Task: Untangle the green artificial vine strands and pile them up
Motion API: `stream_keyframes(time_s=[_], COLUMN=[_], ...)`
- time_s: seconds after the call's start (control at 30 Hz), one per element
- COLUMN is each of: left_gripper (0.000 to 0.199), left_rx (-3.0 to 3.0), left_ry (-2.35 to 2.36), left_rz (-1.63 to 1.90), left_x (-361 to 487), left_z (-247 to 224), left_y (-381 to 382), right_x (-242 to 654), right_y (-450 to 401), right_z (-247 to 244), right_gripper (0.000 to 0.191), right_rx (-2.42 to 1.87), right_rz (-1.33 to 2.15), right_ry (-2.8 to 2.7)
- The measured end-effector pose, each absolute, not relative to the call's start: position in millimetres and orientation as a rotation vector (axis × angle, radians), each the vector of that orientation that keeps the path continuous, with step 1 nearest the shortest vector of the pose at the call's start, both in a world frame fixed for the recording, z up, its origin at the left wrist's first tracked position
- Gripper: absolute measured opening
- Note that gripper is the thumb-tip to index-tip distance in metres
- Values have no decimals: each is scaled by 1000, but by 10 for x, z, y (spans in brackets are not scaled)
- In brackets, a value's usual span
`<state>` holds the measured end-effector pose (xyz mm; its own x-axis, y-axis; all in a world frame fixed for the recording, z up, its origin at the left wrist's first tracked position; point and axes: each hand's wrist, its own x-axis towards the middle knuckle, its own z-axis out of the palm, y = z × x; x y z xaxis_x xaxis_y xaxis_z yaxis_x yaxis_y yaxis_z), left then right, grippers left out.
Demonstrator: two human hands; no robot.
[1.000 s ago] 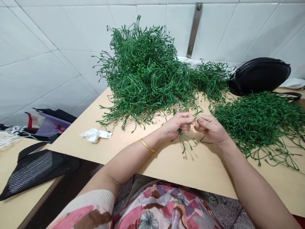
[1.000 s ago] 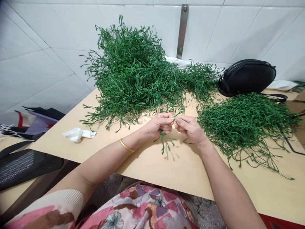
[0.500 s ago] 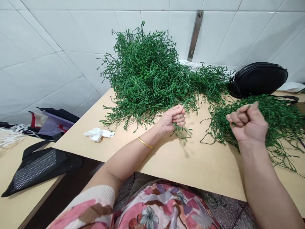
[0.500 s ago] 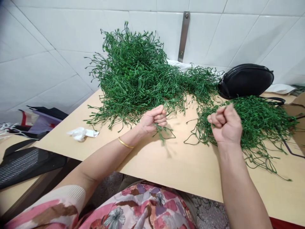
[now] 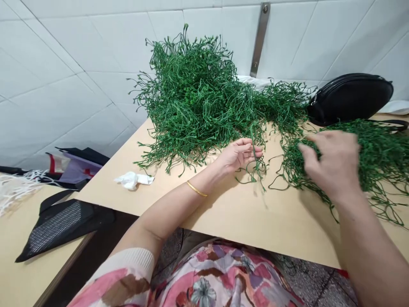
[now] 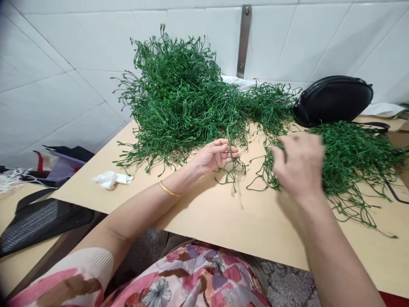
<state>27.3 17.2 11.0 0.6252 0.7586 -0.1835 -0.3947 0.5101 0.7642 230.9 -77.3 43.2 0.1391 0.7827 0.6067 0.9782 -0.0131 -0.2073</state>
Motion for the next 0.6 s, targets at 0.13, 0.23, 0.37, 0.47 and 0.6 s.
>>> stream_keyframes(time_s=[0.13, 0.23, 0.37, 0.47, 0.6], left_gripper=[12, 10, 8, 10, 7], left_rx=[782, 781, 774, 792, 817], left_ry=[455, 450, 582, 707, 709], left_rz=[761, 811, 876, 797, 612], left_x=[407, 457, 441, 398, 378], left_z=[350, 441, 326, 161, 21], left_y=[172, 133, 79, 55, 35], right_x=[1917, 1810, 1793, 1768, 1731], right_y=[-638, -540, -469, -447, -449], right_z=[388, 273, 75, -28, -64], right_gripper=[25, 29, 39, 43, 42], right_rx=[-1400, -1276, -1222, -1180, -1187], right_rz=[559, 829, 968, 1101, 1009], right_ry=[-1722, -1474, -1192, -992, -959])
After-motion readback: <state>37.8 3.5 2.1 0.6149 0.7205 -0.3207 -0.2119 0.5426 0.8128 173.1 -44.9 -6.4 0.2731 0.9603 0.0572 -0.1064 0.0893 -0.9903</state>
